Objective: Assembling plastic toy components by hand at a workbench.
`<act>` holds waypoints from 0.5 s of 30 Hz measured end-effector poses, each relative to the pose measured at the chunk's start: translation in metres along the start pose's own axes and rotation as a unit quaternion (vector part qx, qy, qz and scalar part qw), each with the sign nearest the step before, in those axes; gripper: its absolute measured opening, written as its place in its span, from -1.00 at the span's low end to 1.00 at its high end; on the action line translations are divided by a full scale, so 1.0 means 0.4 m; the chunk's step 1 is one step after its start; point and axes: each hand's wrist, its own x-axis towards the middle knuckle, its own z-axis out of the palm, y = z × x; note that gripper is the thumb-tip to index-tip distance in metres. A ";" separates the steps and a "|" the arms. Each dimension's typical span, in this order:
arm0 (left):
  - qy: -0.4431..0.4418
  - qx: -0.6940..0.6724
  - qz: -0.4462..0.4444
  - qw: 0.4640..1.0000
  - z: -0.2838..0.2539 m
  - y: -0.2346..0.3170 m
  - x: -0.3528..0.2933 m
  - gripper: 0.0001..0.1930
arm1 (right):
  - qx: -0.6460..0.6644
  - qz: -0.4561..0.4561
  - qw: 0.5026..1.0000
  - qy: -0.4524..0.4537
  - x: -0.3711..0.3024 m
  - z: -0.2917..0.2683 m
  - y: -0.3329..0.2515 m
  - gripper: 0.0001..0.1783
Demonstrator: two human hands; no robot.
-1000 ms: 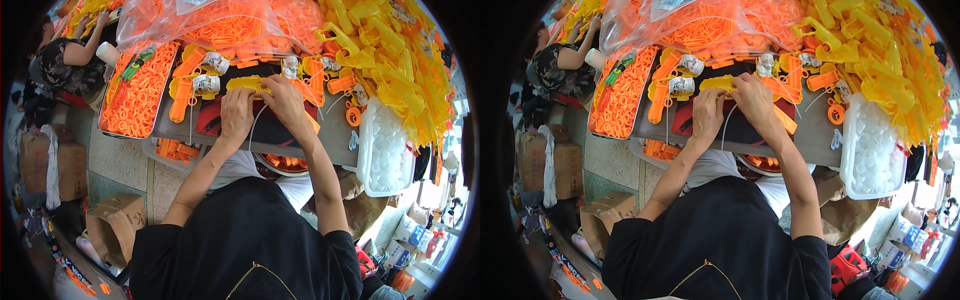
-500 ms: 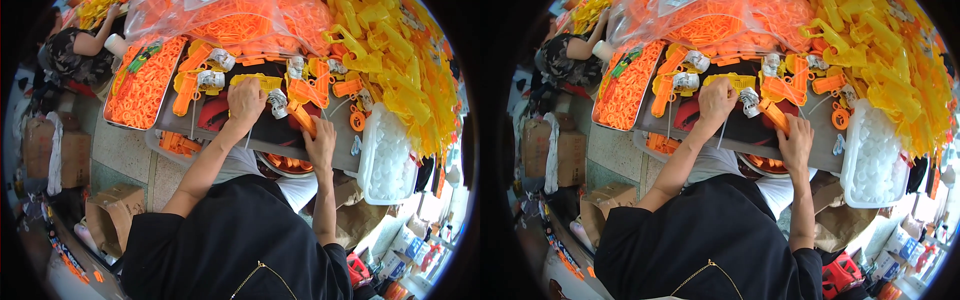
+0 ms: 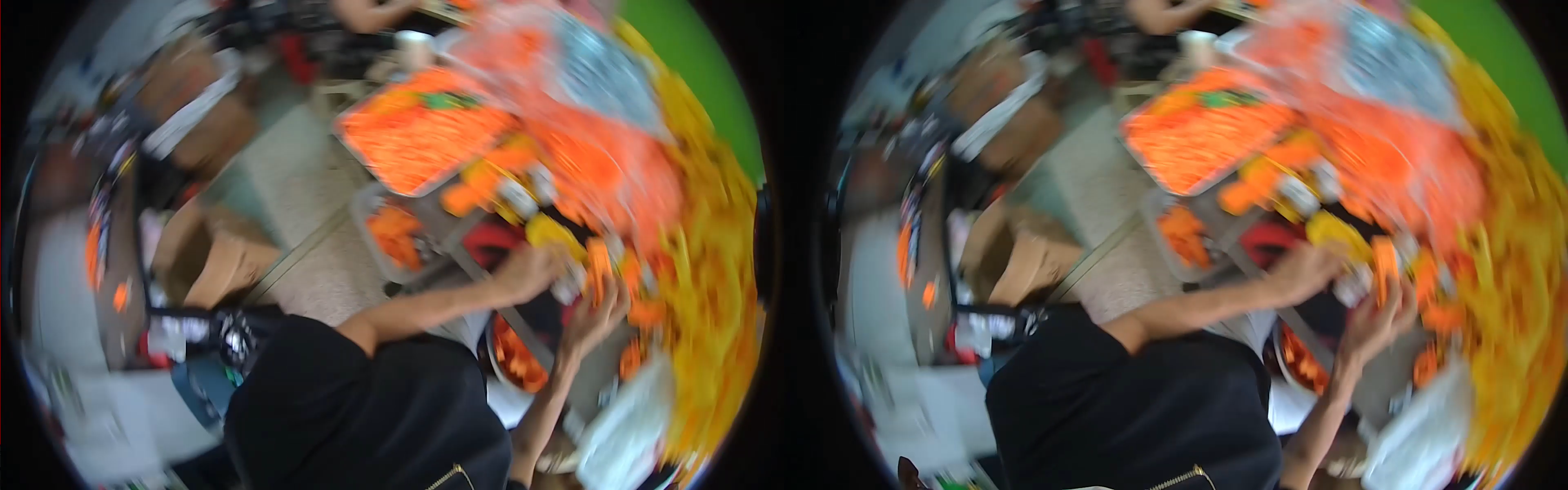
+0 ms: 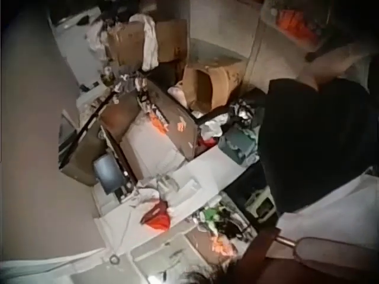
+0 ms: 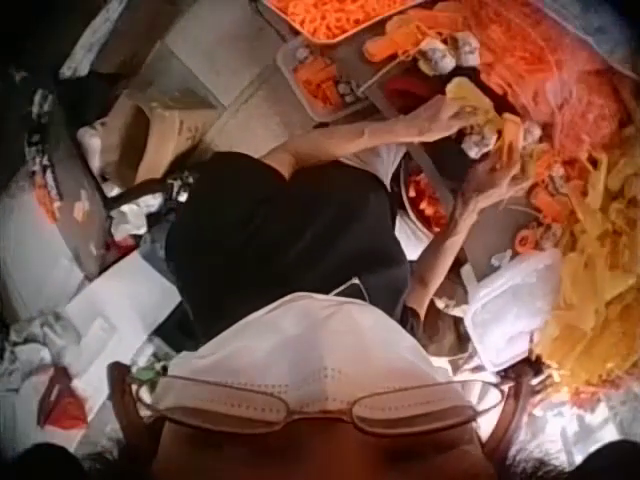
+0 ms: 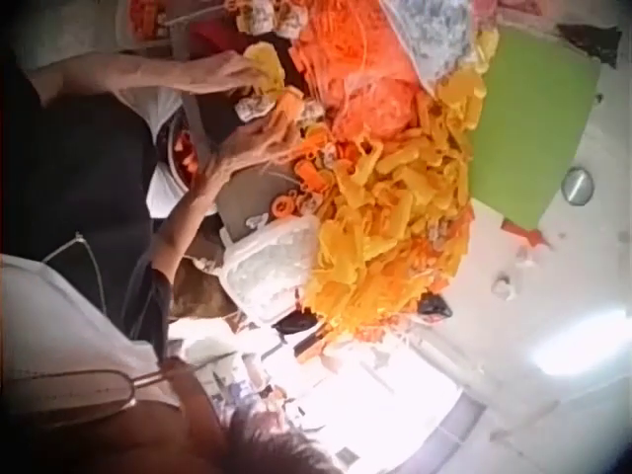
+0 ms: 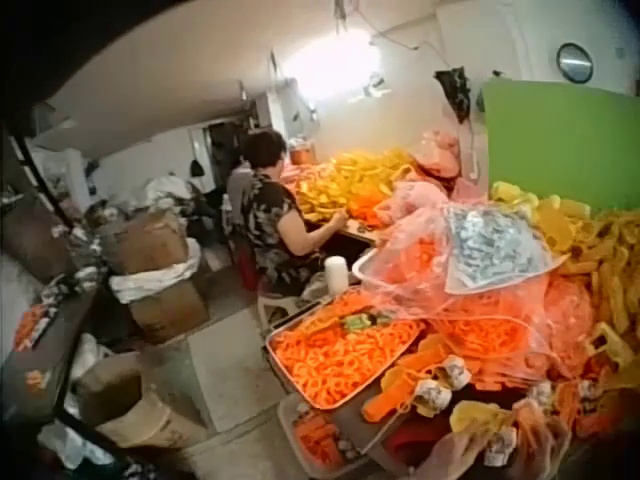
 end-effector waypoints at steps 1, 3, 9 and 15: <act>-0.015 -0.079 -0.039 0.996 0.020 -0.035 0.000 -0.43 | -0.012 -0.069 0.995 -0.067 -0.030 0.009 -0.006 -0.57; -0.096 -0.248 -0.231 0.936 -0.002 -0.056 0.012 -0.20 | 0.030 -0.176 0.971 -0.159 -0.058 0.031 -0.051 -0.49; -0.009 0.081 -0.015 0.997 -0.041 -0.166 0.022 -0.54 | 0.008 -0.140 0.990 -0.025 -0.095 0.075 -0.069 -0.40; 0.035 0.264 0.029 0.963 -0.023 -0.099 0.045 -0.47 | -0.073 -0.037 0.982 -0.169 -0.072 0.080 -0.049 -0.39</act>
